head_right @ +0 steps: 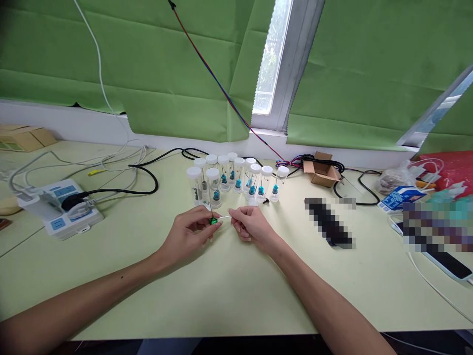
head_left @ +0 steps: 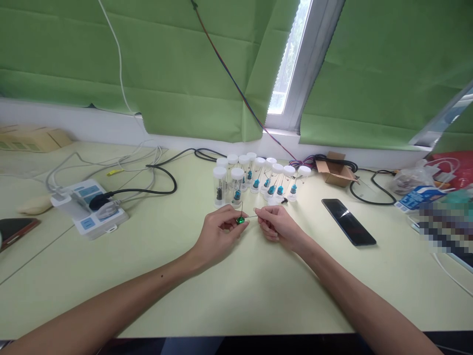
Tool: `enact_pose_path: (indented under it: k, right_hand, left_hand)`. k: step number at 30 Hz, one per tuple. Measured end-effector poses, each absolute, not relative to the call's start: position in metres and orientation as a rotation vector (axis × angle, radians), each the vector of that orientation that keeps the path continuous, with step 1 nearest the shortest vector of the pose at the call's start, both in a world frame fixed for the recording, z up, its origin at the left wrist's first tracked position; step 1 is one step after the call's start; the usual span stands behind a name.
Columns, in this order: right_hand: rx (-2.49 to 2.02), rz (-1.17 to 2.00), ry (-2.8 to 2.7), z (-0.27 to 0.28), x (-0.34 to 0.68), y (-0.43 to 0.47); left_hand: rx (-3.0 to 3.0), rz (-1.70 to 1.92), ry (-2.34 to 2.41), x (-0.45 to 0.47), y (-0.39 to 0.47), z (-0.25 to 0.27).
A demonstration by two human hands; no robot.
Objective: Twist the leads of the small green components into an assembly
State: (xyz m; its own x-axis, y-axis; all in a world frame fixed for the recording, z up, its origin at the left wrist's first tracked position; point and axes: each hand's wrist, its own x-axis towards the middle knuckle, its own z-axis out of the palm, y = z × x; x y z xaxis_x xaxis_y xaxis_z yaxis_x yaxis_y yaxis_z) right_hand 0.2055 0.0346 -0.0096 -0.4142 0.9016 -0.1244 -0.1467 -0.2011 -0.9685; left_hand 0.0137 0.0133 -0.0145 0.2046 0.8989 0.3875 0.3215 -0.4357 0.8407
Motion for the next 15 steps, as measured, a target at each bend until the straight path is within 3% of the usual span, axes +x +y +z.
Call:
enact_pose_path:
  k: [3,10,15]
  right_hand:
    - [-0.987,1.562,-1.361,-0.0090,0.2044,0.0334]
    - [-1.054,0.723,-1.683,-0.0096,0.2055,0.0327]
    - [-0.978,0.481,-1.817,-0.0099,0.2085,0.0346]
  left_hand:
    - [1.752,1.216,1.119,0.0139,0.0141,-0.0147]
    - [1.524,1.183,1.112,0.0131,0.0172,-0.0122]
    - [1.492,1.165,1.080,0.0113,0.0195,-0.0102]
